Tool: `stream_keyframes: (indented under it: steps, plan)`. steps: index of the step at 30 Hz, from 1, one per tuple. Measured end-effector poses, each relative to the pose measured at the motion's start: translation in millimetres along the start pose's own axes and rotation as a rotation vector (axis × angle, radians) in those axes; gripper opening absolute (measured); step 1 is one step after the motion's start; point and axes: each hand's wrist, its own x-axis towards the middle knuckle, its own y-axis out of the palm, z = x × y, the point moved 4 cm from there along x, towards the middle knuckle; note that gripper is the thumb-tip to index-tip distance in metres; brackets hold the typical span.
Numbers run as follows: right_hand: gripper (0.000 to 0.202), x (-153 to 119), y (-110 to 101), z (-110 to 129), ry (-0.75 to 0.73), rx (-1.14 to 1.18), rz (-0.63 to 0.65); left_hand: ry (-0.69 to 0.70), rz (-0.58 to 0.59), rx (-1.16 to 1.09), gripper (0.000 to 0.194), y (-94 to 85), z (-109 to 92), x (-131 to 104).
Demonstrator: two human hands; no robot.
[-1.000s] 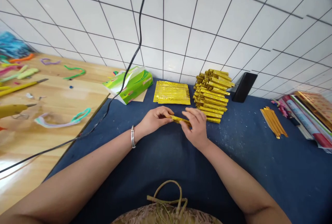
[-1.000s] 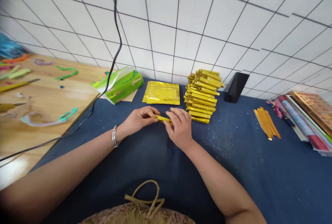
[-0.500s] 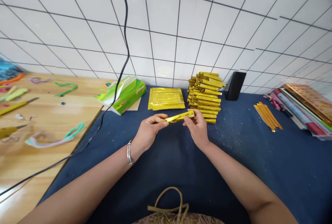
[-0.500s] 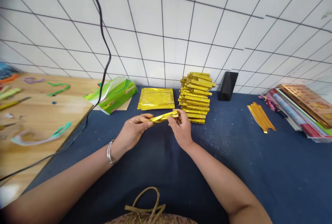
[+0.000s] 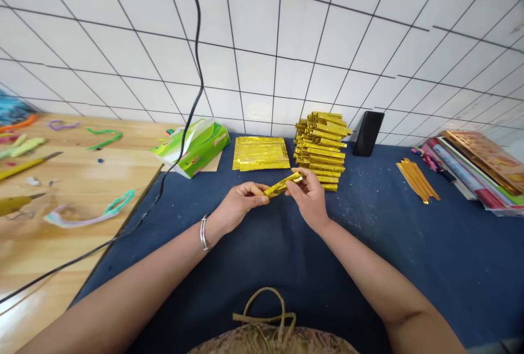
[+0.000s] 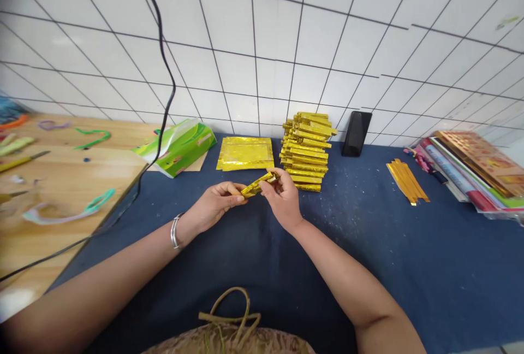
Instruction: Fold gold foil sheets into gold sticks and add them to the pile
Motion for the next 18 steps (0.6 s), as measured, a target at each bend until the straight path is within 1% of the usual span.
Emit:
stream_keyframes:
  steps: [5, 8, 13, 18]
  plan:
    - [0.039, 1, 1, -4, -0.013, 0.081, -0.044, -0.005, -0.009, -0.034, 0.020, -3.8, 1, 1]
    - [0.039, 2, 1, -6, -0.019, 0.092, -0.070, 0.003, 0.001, -0.028, 0.021, -4.4, 1, 1]
    - [0.036, 7, -3, -9, -0.022, 0.039, -0.116, 0.126, 0.016, 0.058, 0.023, -3.3, -5, 1]
    - [0.032, 9, -3, -13, -0.019, -0.006, -0.104, 0.195, 0.019, 0.096, 0.028, -3.3, -11, 1]
